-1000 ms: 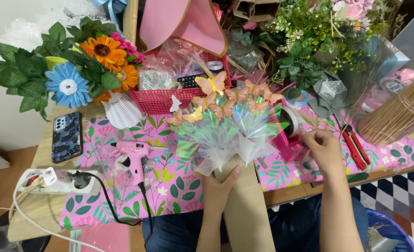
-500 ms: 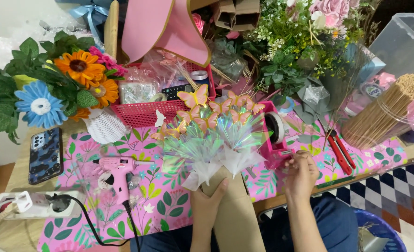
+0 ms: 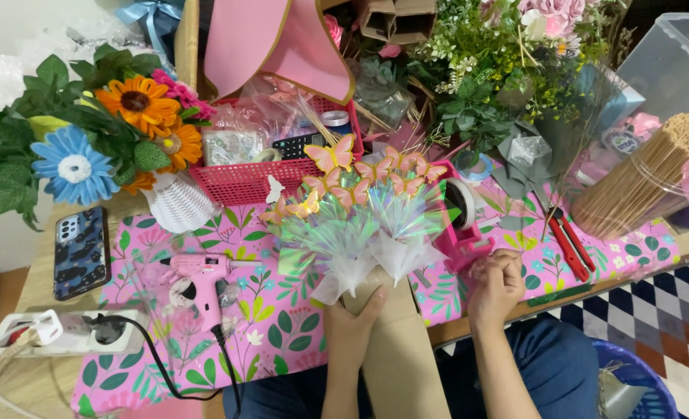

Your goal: The person wraps a decorative bouquet of butterfly-shaped lights with brown paper, securing it with tape. They adjust the arrangement and then pick up a pink sheet of wrapping paper.

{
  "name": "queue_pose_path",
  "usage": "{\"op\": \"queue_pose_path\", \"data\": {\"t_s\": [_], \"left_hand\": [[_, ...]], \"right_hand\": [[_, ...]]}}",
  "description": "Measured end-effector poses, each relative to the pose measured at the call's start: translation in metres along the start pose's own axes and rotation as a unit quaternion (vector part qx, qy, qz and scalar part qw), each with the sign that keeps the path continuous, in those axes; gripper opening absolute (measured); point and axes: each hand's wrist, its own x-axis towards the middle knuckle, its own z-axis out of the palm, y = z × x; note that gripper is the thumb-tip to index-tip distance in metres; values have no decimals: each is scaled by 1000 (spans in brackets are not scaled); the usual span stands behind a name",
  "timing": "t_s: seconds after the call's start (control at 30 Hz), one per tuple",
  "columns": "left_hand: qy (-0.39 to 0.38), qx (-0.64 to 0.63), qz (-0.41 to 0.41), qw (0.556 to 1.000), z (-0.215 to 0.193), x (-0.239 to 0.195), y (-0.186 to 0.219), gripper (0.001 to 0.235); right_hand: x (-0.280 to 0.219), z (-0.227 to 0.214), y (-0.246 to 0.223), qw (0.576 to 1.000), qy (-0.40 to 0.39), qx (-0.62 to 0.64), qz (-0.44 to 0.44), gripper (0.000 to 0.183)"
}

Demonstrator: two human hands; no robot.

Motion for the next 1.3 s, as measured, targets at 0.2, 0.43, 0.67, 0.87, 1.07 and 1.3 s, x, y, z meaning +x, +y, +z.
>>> {"op": "queue_pose_path", "data": {"t_s": [0.2,0.43,0.67,0.87,1.07,1.3], "left_hand": [[16,57,7,998,0,-1,-13,80],[-16,56,8,998,-4,-4,-8,83],[-15,22,64,998,0,-6,-16,68],[-2,19,107,994,5,-10,-15,59],[8,55,104,993,6,-15,-2,58],[49,80,133,987,10,-13,-15,55]], "right_hand": [[-15,-13,-34,985,-156,20,-74,24],[-9,15,-115,792,-596,-133,-1,23],[3,42,-138,708,-655,-238,-114,29],[4,48,-148,696,-647,-266,-162,29],[-4,39,-142,709,-588,-318,-226,22],[-19,28,-133,745,-481,-403,-227,31]]}}
